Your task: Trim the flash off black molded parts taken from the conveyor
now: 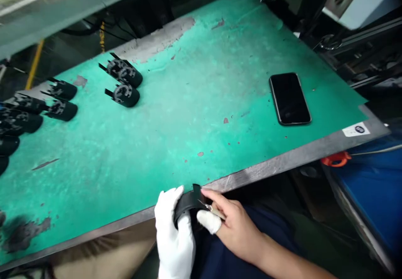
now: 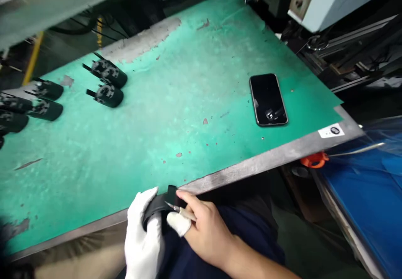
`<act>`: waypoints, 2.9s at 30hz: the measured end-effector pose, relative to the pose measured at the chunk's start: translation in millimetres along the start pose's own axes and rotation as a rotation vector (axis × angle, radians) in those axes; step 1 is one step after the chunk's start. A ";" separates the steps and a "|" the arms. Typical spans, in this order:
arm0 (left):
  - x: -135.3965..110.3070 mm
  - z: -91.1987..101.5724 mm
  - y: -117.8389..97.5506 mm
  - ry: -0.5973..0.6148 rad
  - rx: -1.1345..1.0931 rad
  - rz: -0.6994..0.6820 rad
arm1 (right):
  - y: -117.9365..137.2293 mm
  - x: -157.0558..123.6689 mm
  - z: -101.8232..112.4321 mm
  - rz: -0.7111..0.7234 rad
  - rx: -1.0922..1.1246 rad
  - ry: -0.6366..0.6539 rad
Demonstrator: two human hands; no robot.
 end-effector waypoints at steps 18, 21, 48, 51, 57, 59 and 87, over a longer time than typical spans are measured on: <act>11.9 8.7 -31.1 -0.081 0.278 -0.195 | -6.7 -13.5 -0.5 -0.327 0.228 0.144; 8.7 -0.5 -27.5 -0.132 0.275 -0.236 | -9.9 -8.9 -6.3 -0.272 0.150 0.183; 8.3 -5.9 -21.7 -0.247 0.128 -0.278 | -8.9 0.2 -11.7 -0.196 0.030 0.169; 9.7 -7.0 -19.1 -0.252 0.129 -0.313 | -4.3 5.6 -14.1 -0.188 -0.004 0.144; 11.2 -6.7 -18.2 -0.258 0.119 -0.381 | -7.1 10.1 -17.0 -0.206 0.031 0.120; 10.5 -6.4 -18.1 -0.247 0.132 -0.360 | -12.0 8.5 -15.1 -0.227 0.060 0.150; 9.3 -5.2 -19.1 -0.259 0.098 -0.420 | -9.2 9.2 -12.4 -0.182 -0.027 0.094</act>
Point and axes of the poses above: each hand's wrist, its own x-axis towards the middle knuckle, its own z-axis out of the back of the hand, y = z × x, the point moved 2 cm from there along x, towards the middle knuckle, and after that the axes turned 15 degrees about -y, right-handed, at the moved point
